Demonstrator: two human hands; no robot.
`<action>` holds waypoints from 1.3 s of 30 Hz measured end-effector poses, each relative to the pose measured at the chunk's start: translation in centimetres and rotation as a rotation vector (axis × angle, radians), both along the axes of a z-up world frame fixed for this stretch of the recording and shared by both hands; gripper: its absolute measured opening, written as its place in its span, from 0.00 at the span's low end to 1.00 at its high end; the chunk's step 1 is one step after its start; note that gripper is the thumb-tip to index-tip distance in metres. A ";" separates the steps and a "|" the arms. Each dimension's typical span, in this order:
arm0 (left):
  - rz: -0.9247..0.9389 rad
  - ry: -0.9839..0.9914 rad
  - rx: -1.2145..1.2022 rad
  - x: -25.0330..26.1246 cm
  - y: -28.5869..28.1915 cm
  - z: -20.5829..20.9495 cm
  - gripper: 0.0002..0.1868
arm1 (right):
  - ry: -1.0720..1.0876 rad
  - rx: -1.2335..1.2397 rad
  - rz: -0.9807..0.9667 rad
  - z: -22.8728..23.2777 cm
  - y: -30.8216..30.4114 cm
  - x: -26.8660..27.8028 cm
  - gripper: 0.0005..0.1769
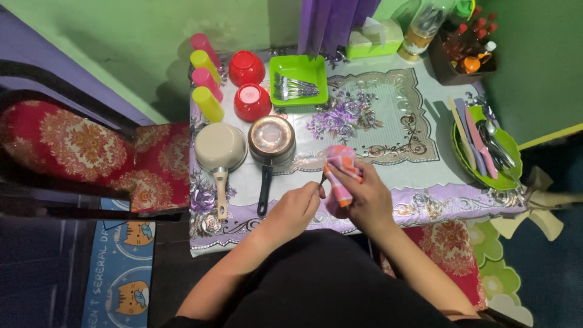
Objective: The person wipes a metal fork with a pink and orange cloth on a dining table. The person picks up the fork, wipes it thoroughly, and places it back on the table.
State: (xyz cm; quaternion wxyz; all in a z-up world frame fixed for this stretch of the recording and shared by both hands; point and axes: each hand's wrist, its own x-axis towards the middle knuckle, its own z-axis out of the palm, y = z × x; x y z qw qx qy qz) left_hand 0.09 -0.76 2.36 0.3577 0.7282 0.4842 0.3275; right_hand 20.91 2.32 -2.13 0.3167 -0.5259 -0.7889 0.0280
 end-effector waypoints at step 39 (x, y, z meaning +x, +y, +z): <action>-0.065 -0.274 -0.492 1.4 0.5 -4.9 0.14 | 1.106 -0.562 0.032 -1.6 2.2 -1.5 0.25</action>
